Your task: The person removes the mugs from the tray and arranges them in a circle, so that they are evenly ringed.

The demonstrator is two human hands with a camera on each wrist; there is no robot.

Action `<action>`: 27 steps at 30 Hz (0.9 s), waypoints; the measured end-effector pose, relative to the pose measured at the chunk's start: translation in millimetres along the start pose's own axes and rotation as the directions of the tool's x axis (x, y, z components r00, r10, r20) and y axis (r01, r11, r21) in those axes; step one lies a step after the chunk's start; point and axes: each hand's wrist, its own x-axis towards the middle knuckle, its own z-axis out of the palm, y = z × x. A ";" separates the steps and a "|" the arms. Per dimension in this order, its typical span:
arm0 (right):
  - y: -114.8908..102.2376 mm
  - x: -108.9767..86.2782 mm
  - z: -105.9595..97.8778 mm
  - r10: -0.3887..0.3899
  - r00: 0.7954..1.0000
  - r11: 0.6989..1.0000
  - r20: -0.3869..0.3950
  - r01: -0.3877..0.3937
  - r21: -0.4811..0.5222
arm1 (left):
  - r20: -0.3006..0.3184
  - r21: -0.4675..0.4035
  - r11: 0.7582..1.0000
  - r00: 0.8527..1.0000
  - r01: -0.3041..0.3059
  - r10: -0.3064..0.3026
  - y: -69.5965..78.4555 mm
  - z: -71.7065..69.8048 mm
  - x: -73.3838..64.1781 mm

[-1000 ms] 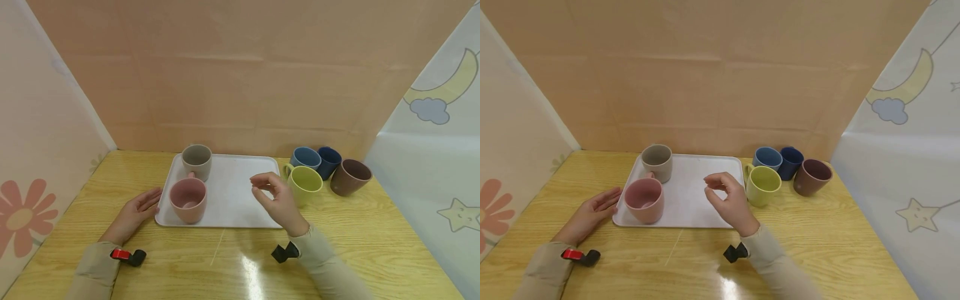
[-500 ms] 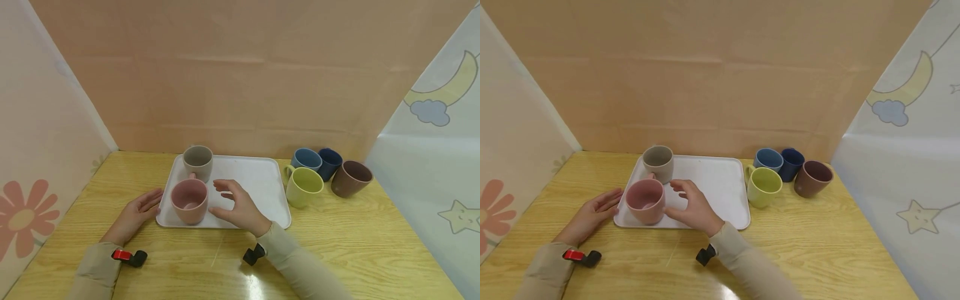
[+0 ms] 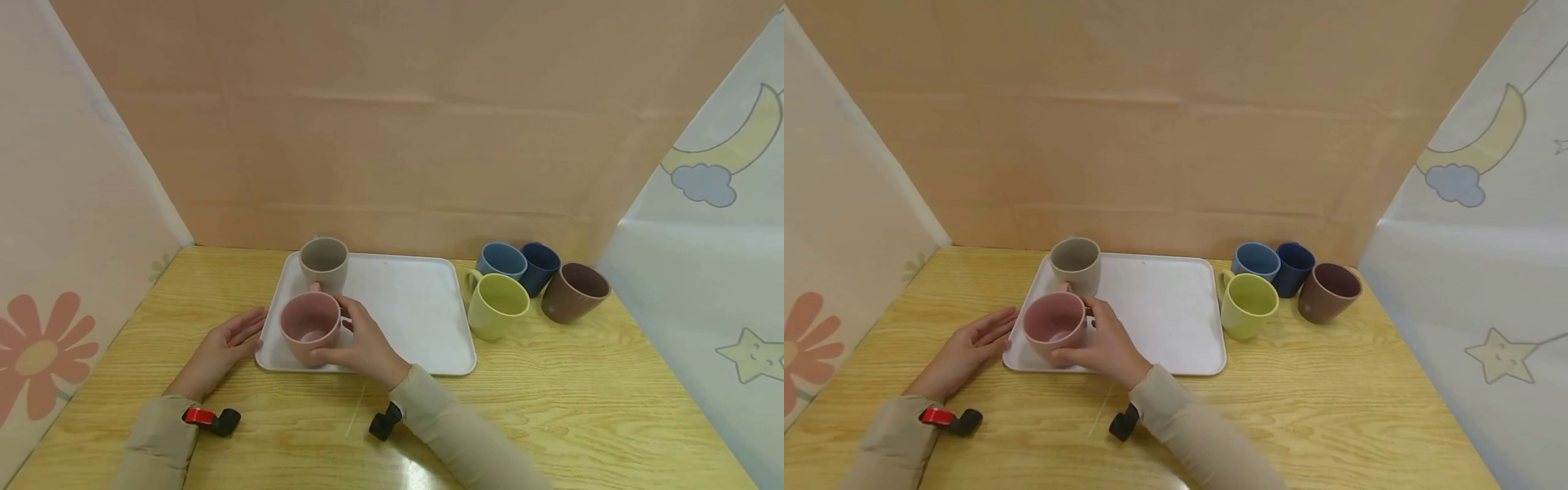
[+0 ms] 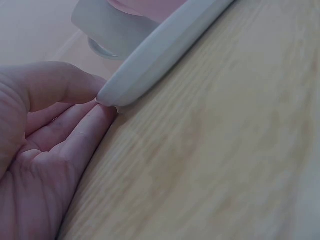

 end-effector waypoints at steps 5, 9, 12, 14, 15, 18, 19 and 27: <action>-1.4 2.8 8.4 -0.024 0.999 0.999 -0.024 0.025 0.043 | 0.001 0.004 1.000 1.000 -0.013 0.013 -3.3 -0.3 1.8; -3.4 4.7 10.6 -0.025 0.999 0.998 -0.049 0.027 0.050 | 0.001 0.013 1.000 1.000 -0.015 0.015 -4.8 -0.8 2.9; -3.0 5.3 10.8 -0.021 0.998 0.999 -0.061 0.024 0.041 | 0.006 0.014 1.000 1.000 -0.019 0.019 -5.3 -1.2 3.4; -1.5 5.6 10.7 -0.027 0.997 0.999 -0.066 0.029 0.032 | 0.005 0.015 1.000 1.000 -0.021 0.021 -5.2 -0.8 3.5; -1.0 5.6 10.6 -0.030 0.997 0.999 -0.068 0.032 0.029 | 0.005 0.013 1.000 1.000 -0.022 0.022 -5.1 -0.6 3.7; 1.0 6.4 9.7 -0.046 0.996 0.999 -0.070 0.048 0.025 | 0.007 0.004 1.000 1.000 -0.019 0.019 -4.2 -0.4 3.5; 1.5 6.5 9.2 -0.048 0.996 0.998 -0.070 0.051 0.028 | 0.003 0.002 1.000 1.000 -0.015 0.015 -3.8 -0.1 3.5; 2.4 5.8 5.3 -0.040 0.996 0.999 -0.081 0.042 0.021 | 0.005 -0.018 1.000 1.000 -0.016 0.016 -0.2 0.7 1.2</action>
